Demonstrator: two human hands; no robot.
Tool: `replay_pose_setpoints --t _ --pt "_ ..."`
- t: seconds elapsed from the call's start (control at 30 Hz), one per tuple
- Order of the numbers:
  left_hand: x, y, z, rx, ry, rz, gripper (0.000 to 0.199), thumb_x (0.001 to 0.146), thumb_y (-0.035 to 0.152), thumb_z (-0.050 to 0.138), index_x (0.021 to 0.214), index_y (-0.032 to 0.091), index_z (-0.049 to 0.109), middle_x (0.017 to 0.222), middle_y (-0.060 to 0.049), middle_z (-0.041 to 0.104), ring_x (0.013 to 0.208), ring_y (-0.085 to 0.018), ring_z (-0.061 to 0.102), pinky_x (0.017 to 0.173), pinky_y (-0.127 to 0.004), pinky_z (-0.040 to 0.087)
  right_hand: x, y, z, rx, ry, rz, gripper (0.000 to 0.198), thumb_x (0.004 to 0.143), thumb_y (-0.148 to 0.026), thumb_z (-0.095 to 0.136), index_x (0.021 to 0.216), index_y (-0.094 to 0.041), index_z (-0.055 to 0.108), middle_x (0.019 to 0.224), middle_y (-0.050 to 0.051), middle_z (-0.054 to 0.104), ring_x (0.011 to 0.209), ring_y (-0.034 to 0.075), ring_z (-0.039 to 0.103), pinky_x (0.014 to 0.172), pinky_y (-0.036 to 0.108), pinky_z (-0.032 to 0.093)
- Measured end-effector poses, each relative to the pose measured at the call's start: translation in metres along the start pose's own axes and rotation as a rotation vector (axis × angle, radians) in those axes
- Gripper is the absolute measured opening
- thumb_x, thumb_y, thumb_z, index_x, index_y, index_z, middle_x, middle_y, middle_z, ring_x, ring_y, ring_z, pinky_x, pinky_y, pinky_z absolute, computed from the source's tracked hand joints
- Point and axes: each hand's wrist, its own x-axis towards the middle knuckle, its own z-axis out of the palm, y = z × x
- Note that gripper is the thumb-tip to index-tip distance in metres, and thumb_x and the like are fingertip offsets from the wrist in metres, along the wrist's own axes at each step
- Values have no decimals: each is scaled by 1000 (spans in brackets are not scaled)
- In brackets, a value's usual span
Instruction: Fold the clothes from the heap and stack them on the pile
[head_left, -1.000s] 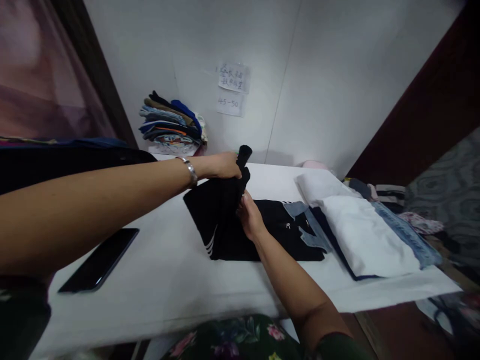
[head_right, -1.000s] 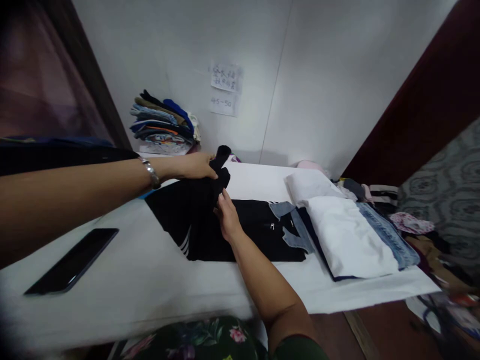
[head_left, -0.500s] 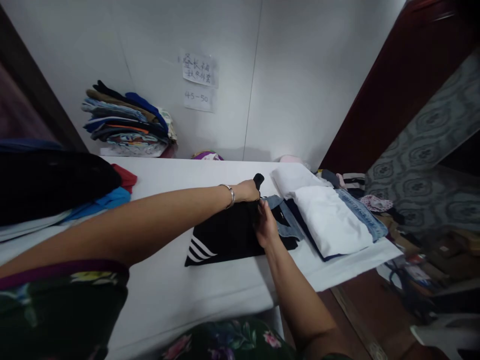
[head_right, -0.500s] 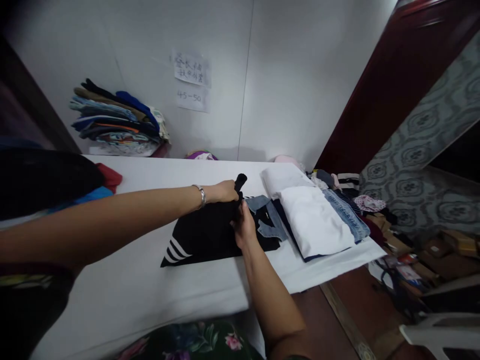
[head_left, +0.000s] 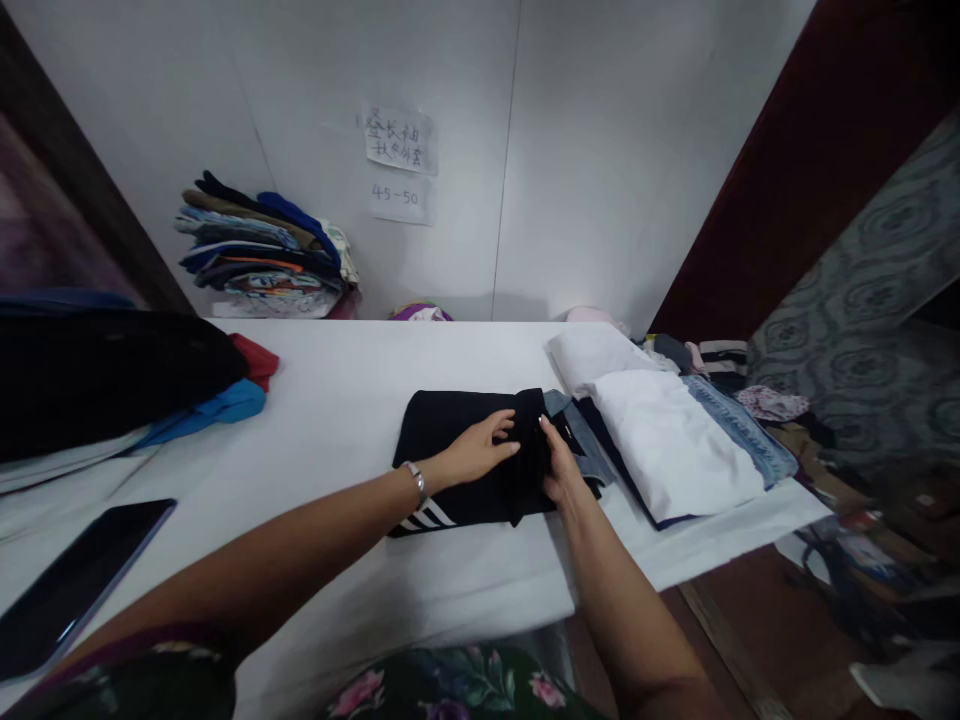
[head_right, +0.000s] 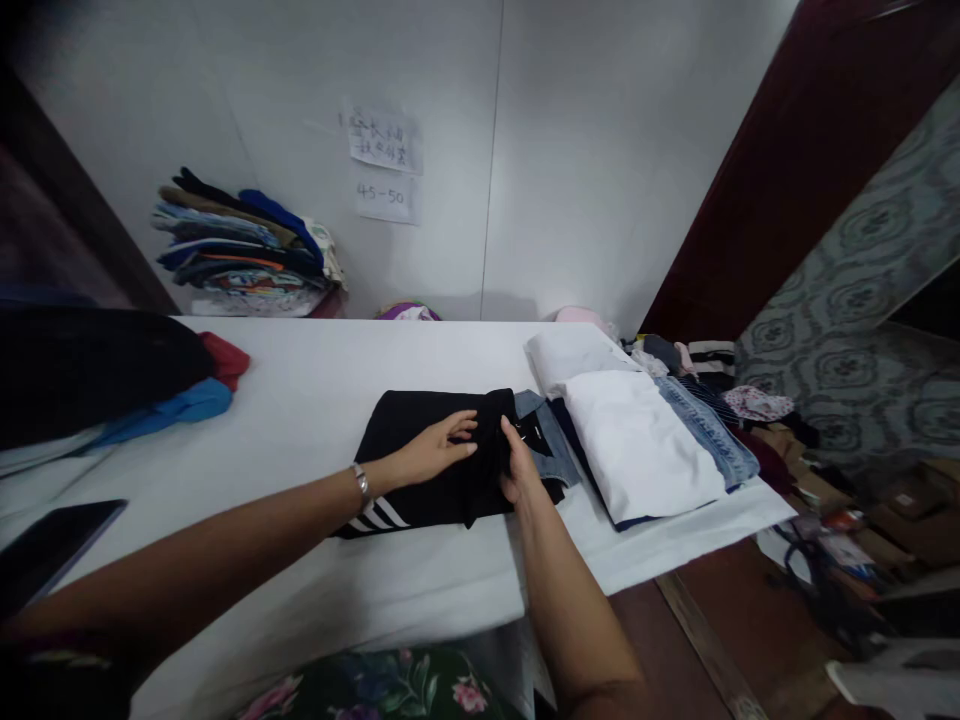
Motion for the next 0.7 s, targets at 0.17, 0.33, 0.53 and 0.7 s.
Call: replay_pose_setpoints --t 0.17,0.33,0.53,0.7 --pt "-40 -27 -20 353 139 207 46 85 34 55 130 22 56 140 -8 55 130 -24 50 111 -43 38 4 -1 -10 -113 86 -97 28 66 -25 75 92 -23 65 81 0 74 84 22 69 76 32 56" --pt "-52 -52 -54 520 305 135 46 88 38 50 130 20 54 143 -10 52 132 -24 47 111 -44 38 9 -22 -23 -217 127 -220 41 57 -16 66 97 -25 62 74 -5 71 71 19 66 65 29 53" --pt "-49 -66 -52 617 257 88 55 90 49 47 134 17 51 149 -13 44 141 -28 33 114 -47 33 16 -58 -53 -419 158 -360 51 64 -25 60 115 -26 59 79 -3 71 74 19 65 64 29 50" --pt "-40 -76 -38 715 172 69 62 91 55 43 140 18 46 153 -12 37 145 -30 24 116 -52 25 28 -63 -85 -678 309 -286 50 75 -30 53 124 -20 59 88 4 73 80 22 67 70 33 52"
